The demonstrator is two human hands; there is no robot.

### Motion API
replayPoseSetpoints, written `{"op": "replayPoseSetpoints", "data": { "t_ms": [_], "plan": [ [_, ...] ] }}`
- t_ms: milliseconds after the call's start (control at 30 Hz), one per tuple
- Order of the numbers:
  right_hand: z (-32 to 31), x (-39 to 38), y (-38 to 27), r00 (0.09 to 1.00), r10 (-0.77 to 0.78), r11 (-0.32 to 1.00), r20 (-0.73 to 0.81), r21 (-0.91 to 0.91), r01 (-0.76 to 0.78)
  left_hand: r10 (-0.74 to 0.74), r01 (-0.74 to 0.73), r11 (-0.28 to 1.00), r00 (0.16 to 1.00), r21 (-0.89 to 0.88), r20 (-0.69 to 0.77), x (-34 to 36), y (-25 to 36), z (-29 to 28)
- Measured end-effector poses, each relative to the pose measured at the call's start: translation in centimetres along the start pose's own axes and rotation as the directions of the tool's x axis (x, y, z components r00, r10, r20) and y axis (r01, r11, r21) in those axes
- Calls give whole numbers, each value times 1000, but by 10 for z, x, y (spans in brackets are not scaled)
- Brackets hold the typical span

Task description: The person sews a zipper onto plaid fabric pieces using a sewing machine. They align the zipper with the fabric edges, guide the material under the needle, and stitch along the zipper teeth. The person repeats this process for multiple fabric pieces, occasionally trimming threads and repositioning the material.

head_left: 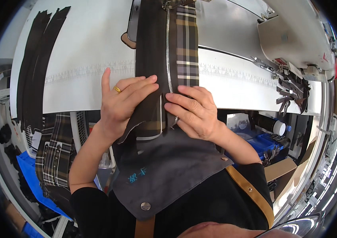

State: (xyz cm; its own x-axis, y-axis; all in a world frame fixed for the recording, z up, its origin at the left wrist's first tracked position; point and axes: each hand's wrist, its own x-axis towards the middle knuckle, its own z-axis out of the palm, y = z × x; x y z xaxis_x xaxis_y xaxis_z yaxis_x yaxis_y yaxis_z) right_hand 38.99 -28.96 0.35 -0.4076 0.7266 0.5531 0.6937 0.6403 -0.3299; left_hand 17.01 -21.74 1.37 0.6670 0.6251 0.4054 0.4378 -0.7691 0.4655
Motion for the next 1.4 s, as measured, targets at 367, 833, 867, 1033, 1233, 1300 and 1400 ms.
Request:
{"op": "replayPoseSetpoints", "data": {
  "t_ms": [367, 833, 867, 1033, 1233, 1300, 1400],
  "plan": [
    [-12, 5, 4, 994, 19, 996, -104, 88, -10, 36, -34, 998, 998, 46, -43, -1, -2, 5],
    [-2, 6, -6, 996, 56, 998, 71, -21, -55, 106, -101, 990, 993, 103, -46, -1, 2, 4],
    [-4, 5, -6, 995, 60, 998, 83, -24, -58, 106, -102, 990, 994, 101, -37, -2, 2, 4],
    [-12, -7, -1, 999, -25, 999, 24, 27, 25, 170, -160, 972, 984, 171, -44, -5, -1, 4],
    [-9, 2, -26, 1000, 22, 998, 5, -50, -22, 168, -163, 984, 983, 76, -76, -6, -5, 1],
    [-3, 0, -27, 997, 44, 997, 57, -59, -41, 165, -162, 986, 984, 39, -65, -7, -7, -1],
    [-3, -2, -28, 997, 51, 997, 60, -61, -47, 160, -159, 987, 984, 20, -79, -5, -7, -1]
  ]
}}
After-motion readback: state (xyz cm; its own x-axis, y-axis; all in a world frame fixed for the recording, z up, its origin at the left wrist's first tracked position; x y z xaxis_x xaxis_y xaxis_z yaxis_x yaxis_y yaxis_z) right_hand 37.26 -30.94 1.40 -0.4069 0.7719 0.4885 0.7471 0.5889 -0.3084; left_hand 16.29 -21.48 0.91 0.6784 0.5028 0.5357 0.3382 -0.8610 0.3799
